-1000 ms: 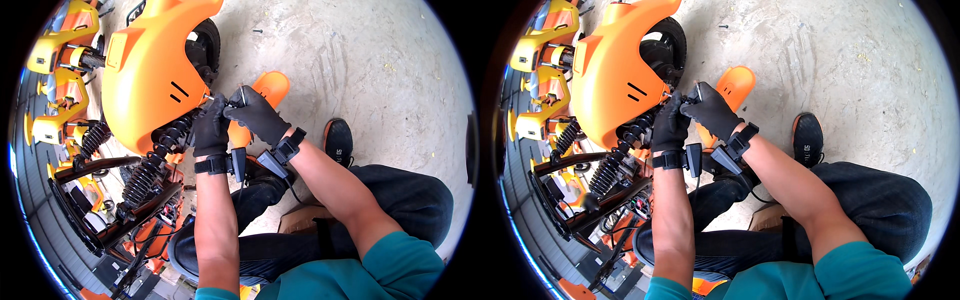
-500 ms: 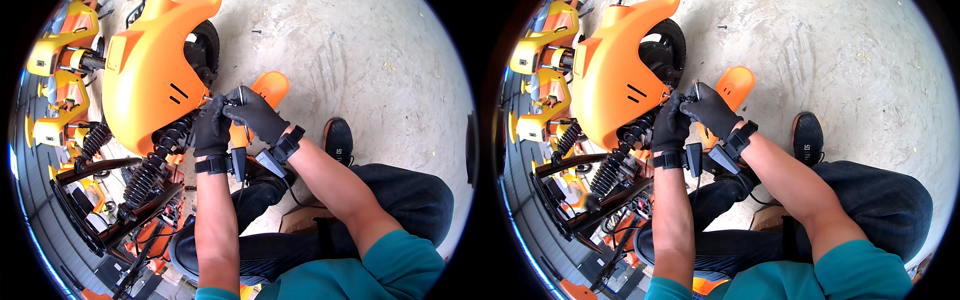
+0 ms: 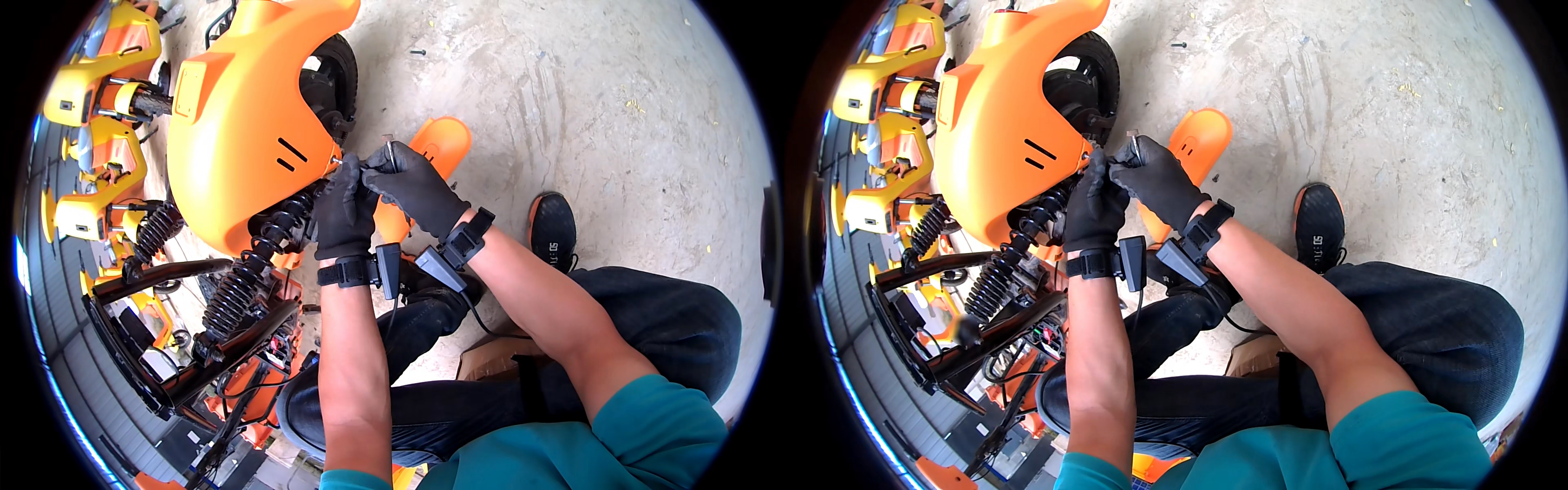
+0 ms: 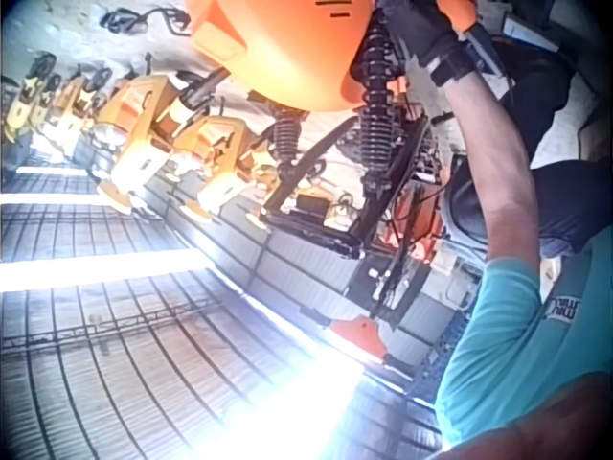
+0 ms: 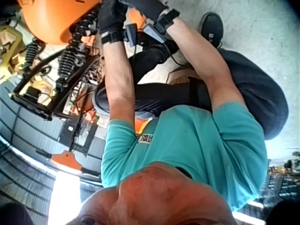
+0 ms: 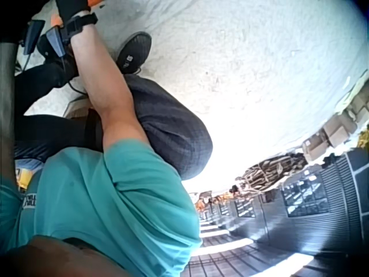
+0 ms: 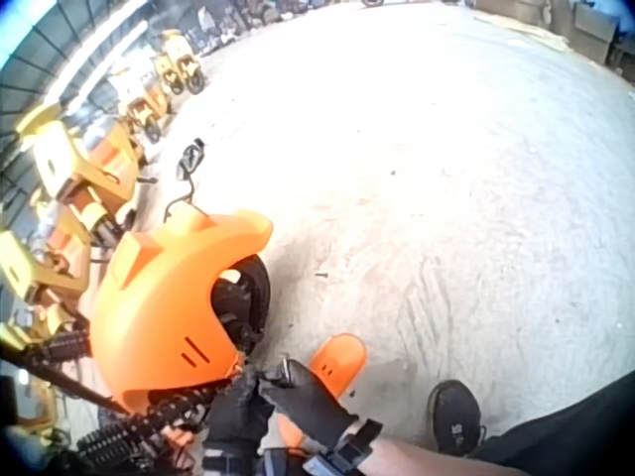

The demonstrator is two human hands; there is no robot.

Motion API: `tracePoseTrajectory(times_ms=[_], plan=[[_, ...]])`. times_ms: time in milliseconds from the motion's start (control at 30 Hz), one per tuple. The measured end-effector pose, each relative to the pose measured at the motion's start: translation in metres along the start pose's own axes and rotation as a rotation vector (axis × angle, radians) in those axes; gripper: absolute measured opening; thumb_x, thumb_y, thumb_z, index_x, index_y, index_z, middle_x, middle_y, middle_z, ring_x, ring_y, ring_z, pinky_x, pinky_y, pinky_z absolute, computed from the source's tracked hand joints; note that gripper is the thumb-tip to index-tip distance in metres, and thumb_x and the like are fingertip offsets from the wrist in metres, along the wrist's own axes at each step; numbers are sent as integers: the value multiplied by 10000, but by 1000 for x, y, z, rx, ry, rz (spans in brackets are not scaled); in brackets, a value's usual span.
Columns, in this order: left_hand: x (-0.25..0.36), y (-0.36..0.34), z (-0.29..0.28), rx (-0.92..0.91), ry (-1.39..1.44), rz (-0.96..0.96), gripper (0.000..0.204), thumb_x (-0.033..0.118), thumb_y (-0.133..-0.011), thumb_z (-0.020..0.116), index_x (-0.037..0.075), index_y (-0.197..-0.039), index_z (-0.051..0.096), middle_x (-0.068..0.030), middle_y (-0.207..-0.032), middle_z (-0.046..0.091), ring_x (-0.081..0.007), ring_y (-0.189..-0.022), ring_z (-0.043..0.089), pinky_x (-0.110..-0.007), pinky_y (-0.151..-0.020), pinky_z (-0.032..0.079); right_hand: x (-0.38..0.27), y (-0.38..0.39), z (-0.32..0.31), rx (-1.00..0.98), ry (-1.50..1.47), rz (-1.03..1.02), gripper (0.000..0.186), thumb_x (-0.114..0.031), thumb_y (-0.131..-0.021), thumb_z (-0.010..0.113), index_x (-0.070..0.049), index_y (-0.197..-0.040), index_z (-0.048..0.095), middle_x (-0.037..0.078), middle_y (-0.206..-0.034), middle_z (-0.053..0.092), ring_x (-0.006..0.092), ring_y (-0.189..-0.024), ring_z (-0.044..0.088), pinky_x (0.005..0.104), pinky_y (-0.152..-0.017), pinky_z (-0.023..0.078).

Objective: The person uses a screwdriver to fasten screws into an orange plastic fender on a motorcycle frame, then adjusts wiring and continues to secure the component by hand.

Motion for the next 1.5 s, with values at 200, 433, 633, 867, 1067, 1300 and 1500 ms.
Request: tracePoseTrajectory(times_ms=[200, 433, 633, 867, 1067, 1300, 1500], plan=[[4, -11, -1, 12, 222, -117, 249, 50, -879, 535, -34, -1113, 547, -104, -944, 615, -203, -871, 590, -306, -759, 484, -2, 1, -6, 9, -100, 131, 137, -178, -867, 594, -61, -920, 547, -9, -758, 575, 34, -626, 502, 191, -564, 416], [0, -6, 22, 32, 1493, -622, 285, 148, -916, 503, -40, -1130, 521, -110, -957, 603, -210, -906, 580, -306, -813, 472, -2, 1, -9, -18, -186, 229, 140, -203, -881, 576, -71, -910, 536, -3, -707, 559, 48, -590, 501, 200, -531, 419], [26, -8, -1, -77, -95, -6, 368, 38, -844, 564, 30, -1202, 481, -90, -1042, 583, -206, -981, 568, -332, -856, 468, -10, -1, -8, -7, -10, -48, 117, -164, -869, 580, -64, -893, 524, -4, -743, 553, 45, -599, 499, 207, -531, 422], [-23, -6, 11, -21, 510, -275, 444, 27, -807, 604, 19, -1225, 453, -100, -987, 603, -198, -910, 598, -297, -803, 485, -1, 1, -12, 50, -107, 233, 141, -131, -837, 611, -52, -848, 494, 4, -693, 528, 62, -566, 479, 226, -489, 406], [30, -14, 3, 187, 772, -525, 168, 138, -876, 576, -15, -933, 614, -62, -825, 626, -172, -773, 613, -279, -682, 504, -11, -3, -10, 91, 55, -140, 95, -55, -826, 583, -51, -872, 500, -7, -693, 521, 44, -541, 472, 208, -487, 404], [43, -15, -6, 25, -183, 122, 220, 138, -895, 545, -49, -1001, 589, -99, -903, 620, -157, -807, 602, -257, -660, 487, -11, 1, -8, -3, -27, -111, 92, -112, -840, 591, -63, -872, 520, -2, -719, 550, 37, -559, 489, 198, -491, 412], [-16, -2, 20, 45, 1332, -652, 380, 154, -804, 589, 30, -1156, 519, -129, -895, 606, -255, -810, 580, -339, -788, 463, -6, 8, -8, -61, -221, 361, 130, -190, -887, 559, -64, -859, 536, 5, -688, 561, 52, -569, 503, 184, -516, 423]])
Point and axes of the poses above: each hand's wrist, its own y-axis away from the middle knuckle, its own z-axis out of the palm, x = y × z, the point moved 6 cm from there along -y, towards the middle knuckle
